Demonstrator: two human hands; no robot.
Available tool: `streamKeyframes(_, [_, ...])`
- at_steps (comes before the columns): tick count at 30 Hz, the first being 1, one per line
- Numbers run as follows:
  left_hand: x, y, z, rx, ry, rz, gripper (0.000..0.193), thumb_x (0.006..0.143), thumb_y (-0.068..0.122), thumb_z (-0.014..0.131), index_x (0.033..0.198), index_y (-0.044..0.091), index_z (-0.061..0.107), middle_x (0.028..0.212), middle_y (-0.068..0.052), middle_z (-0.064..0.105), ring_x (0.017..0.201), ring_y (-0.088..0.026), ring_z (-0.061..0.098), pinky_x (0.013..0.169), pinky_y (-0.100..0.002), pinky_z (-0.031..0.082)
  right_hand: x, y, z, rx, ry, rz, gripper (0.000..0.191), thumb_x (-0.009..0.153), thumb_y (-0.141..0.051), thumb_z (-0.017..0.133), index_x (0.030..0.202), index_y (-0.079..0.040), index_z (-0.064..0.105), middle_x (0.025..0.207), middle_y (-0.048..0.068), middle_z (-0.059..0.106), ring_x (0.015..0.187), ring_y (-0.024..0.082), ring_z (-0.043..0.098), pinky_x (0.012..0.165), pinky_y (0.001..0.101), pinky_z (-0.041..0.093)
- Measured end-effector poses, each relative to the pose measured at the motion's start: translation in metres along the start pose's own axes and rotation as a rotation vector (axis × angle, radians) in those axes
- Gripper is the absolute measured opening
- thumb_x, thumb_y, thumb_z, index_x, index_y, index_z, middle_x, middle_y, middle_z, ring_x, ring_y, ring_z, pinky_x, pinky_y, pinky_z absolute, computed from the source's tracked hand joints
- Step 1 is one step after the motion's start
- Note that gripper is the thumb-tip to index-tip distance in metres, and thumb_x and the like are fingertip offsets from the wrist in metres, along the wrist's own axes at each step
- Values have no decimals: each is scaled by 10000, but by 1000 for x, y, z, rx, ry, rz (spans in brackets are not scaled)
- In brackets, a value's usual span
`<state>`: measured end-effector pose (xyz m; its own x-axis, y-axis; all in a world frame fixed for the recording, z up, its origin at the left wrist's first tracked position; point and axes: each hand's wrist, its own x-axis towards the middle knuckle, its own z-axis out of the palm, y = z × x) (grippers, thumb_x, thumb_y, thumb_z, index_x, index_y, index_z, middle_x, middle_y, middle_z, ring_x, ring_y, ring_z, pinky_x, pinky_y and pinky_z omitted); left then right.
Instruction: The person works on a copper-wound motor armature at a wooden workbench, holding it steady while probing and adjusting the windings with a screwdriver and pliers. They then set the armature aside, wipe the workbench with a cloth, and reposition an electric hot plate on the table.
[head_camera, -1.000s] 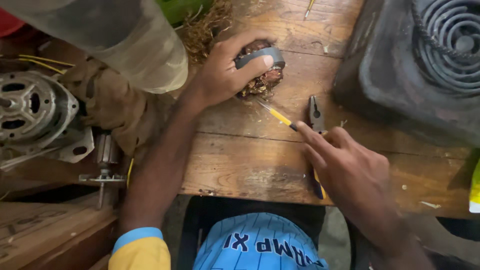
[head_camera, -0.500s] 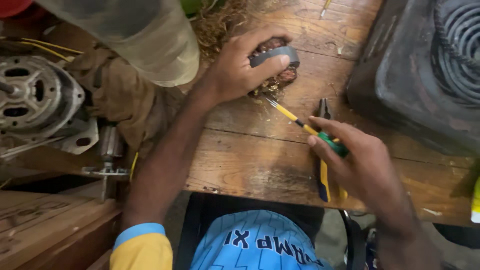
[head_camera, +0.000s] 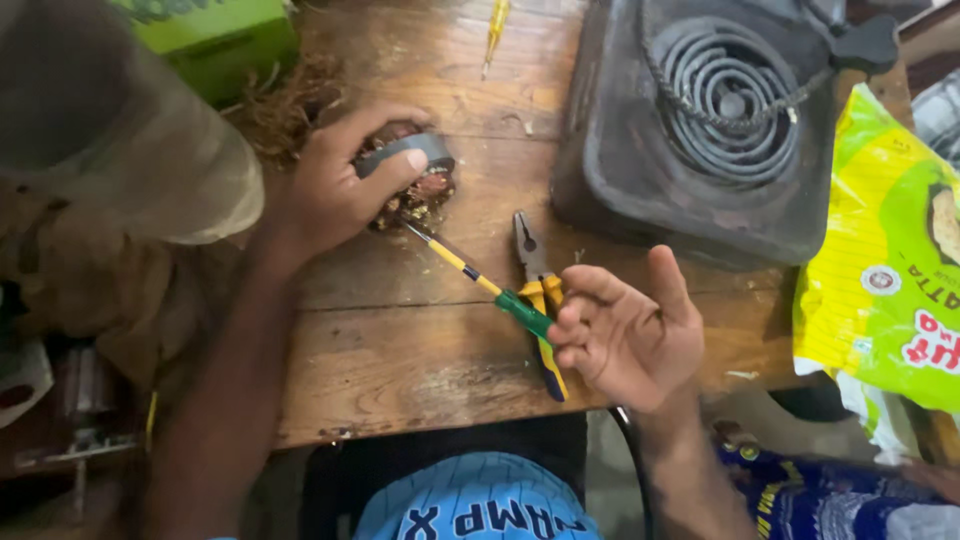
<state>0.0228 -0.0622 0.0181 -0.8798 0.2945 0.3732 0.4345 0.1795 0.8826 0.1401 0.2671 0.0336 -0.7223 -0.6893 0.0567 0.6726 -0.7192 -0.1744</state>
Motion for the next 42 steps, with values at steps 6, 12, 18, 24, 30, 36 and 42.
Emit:
streamKeyframes(6, [-7,-4,8,-212,102,-156,347,938,292,726,1199,65,693,1032,-94,797,909,-192,809,809,-346,655,67,53,65,-832,26,-142,640,1108,-443,539,1543,27,517,1265,304,669,1193,393,649,1028,506,519])
streamKeyframes(12, [-22,1,-3,162,350,58,476,936,483,698,1195,85,732,1099,-107,776,1001,-233,771,910,-354,587,164,152,99,-2025,-150,-163,516,986,-271,694,1443,-94,530,1184,136,726,1063,263,722,885,361,590])
streamKeyframes(18, [-21,13,-8,152,264,-13,492,916,501,670,1187,93,713,1009,-103,776,907,-228,783,838,-351,599,262,237,47,-2561,-301,-111,383,966,-286,635,1300,-107,582,968,149,700,876,342,720,708,459,575])
streamKeyframes(24, [-18,6,0,212,279,-22,456,923,456,694,1195,92,730,992,-131,769,911,-258,781,820,-363,596,281,247,-8,-2515,-403,-192,313,913,-200,634,1205,-88,621,850,113,715,809,341,726,679,477,570])
streamKeyframes(30, [-17,3,5,176,291,125,330,978,312,720,1194,62,713,1075,-147,764,998,-255,778,891,-351,597,283,244,-19,-2406,-454,-277,252,874,-194,673,1121,-150,651,892,64,701,885,283,724,729,430,584])
streamKeyframes(36, [-16,1,11,165,281,118,294,971,249,714,1190,52,714,1053,-134,763,972,-241,775,887,-341,587,272,247,-49,-2330,-529,-515,215,844,-139,652,1057,-117,633,932,65,656,902,288,702,741,419,584])
streamKeyframes(42, [-18,-1,20,181,278,170,284,998,210,711,1222,36,702,1108,-140,757,1021,-222,755,918,-338,579,244,236,-45,-2283,-482,-610,104,864,-126,620,968,-121,624,947,90,659,943,319,698,800,428,595])
